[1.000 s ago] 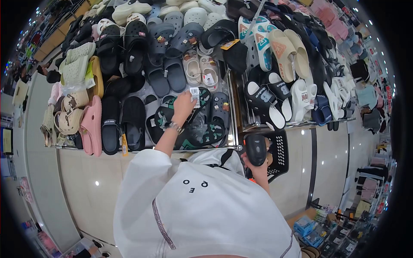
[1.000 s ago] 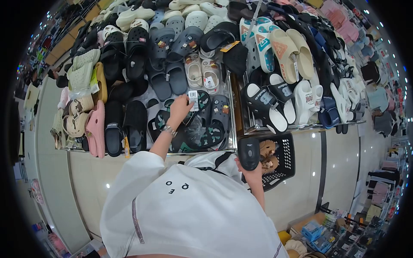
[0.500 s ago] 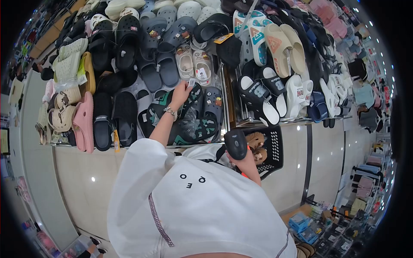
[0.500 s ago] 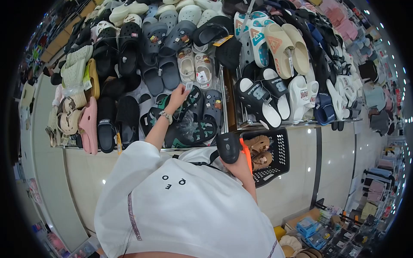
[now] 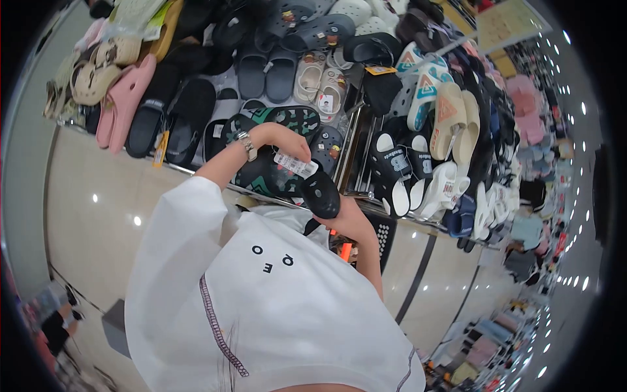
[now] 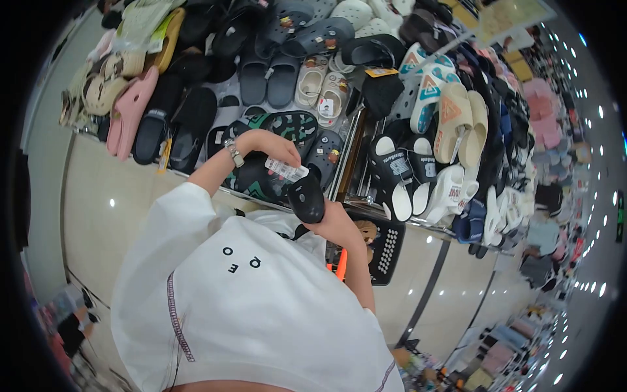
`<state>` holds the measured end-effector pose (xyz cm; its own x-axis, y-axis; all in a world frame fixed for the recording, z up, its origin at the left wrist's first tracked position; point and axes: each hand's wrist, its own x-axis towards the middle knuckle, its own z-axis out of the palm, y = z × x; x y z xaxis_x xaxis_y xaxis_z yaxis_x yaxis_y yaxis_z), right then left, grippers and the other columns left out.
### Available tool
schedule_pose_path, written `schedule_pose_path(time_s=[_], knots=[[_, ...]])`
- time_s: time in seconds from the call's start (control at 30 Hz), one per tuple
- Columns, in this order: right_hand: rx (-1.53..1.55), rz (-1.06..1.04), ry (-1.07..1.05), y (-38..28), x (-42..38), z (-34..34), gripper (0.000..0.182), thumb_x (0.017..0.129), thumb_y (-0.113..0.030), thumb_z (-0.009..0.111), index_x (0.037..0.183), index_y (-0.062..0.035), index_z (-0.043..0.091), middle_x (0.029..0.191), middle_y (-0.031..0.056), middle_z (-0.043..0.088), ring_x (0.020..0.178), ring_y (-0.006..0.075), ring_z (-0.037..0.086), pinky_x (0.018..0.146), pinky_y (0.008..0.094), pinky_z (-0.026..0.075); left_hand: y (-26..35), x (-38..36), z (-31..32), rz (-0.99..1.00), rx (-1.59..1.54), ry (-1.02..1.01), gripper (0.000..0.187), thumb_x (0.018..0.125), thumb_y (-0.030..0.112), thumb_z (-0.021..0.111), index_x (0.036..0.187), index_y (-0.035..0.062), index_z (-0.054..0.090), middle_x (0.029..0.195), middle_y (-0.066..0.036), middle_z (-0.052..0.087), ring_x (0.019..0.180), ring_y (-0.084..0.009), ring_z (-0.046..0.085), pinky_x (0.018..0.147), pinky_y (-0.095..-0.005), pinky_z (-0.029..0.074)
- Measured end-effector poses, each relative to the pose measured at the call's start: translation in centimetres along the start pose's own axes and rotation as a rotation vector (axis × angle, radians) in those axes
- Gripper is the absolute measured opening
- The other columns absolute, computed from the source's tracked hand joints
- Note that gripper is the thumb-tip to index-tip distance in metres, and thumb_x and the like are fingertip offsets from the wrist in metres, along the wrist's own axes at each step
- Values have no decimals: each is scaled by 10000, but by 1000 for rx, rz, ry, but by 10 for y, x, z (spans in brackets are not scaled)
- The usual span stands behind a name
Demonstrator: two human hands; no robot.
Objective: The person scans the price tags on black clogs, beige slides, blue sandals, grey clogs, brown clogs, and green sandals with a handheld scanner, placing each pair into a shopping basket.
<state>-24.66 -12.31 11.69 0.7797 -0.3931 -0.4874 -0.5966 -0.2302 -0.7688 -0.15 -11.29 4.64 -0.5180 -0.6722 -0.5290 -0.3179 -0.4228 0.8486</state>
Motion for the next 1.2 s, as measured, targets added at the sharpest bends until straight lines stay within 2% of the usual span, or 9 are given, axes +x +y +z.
schedule_pose_path(time_s=[0.27, 0.37, 0.47, 0.8, 0.87, 0.9, 1.07, 1.1, 1.2], knots=[[-82, 28, -122, -17, 12, 10, 271, 659, -129, 679, 829, 41, 555, 605, 76, 599, 496, 133, 583, 506, 258, 462, 0, 8, 15, -135, 101, -159, 276, 825, 236, 425, 916, 40, 598, 748, -81, 644, 549, -161, 608, 497, -258, 480], [-52, 77, -161, -23, 13, 15, 378, 622, -160, 651, 905, 60, 531, 671, 155, 613, 583, 237, 616, 589, 306, 475, 4, 4, 15, -147, 118, -139, 258, 805, 230, 446, 858, 40, 611, 706, -74, 642, 533, -163, 604, 492, -262, 477], [-76, -125, -76, -5, 17, 26, 278, 660, -123, 674, 833, 61, 559, 632, 91, 602, 500, 140, 589, 493, 249, 467, 3, 6, 16, -128, 164, -121, 259, 801, 226, 449, 839, 30, 614, 699, -72, 640, 519, -162, 598, 486, -261, 473], [-43, -39, -53, -12, 16, 32, 302, 658, -119, 668, 862, 68, 547, 652, 93, 600, 517, 147, 596, 478, 261, 486, -4, 6, 17, -147, 168, -129, 245, 789, 198, 466, 809, 12, 624, 675, -74, 631, 516, -162, 597, 472, -264, 470], [-11, 71, -112, -12, 16, 31, 409, 610, -186, 657, 937, 30, 536, 728, 176, 615, 688, 305, 609, 669, 335, 470, -1, 3, 20, -164, 132, -124, 238, 784, 193, 475, 786, 12, 631, 662, -69, 622, 511, -148, 594, 493, -259, 465], [-6, 68, -111, -13, 15, 31, 409, 610, -186, 657, 937, 30, 536, 728, 176, 615, 688, 305, 609, 669, 335, 470, -4, 3, 21, -170, 135, -125, 238, 784, 193, 475, 786, 12, 631, 662, -69, 622, 511, -148, 594, 493, -259, 465], [-42, -30, -53, -15, -2, 24, 458, 603, -166, 690, 989, 21, 531, 837, 163, 622, 764, 288, 607, 710, 332, 464, -29, 9, 26, 166, 367, 278, 270, 810, 257, 531, 860, 9, 624, 665, -27, 614, 599, -102, 532, 553, -257, 417], [16, -183, 36, -5, -5, 26, 321, 648, -147, 690, 869, 49, 563, 628, 87, 610, 542, 138, 599, 522, 267, 466, -33, 8, 31, 186, 339, 345, 255, 818, 253, 542, 874, 21, 631, 653, -51, 606, 586, -119, 535, 557, -261, 421], [50, 56, 6, 14, -15, 26, 433, 609, -163, 713, 961, 27, 548, 816, 136, 626, 745, 242, 613, 687, 309, 469, -47, 19, 51, 341, 224, 444, 301, 824, 273, 558, 943, 1, 608, 828, -106, 599, 730, -162, 581, 651, -285, 453]])
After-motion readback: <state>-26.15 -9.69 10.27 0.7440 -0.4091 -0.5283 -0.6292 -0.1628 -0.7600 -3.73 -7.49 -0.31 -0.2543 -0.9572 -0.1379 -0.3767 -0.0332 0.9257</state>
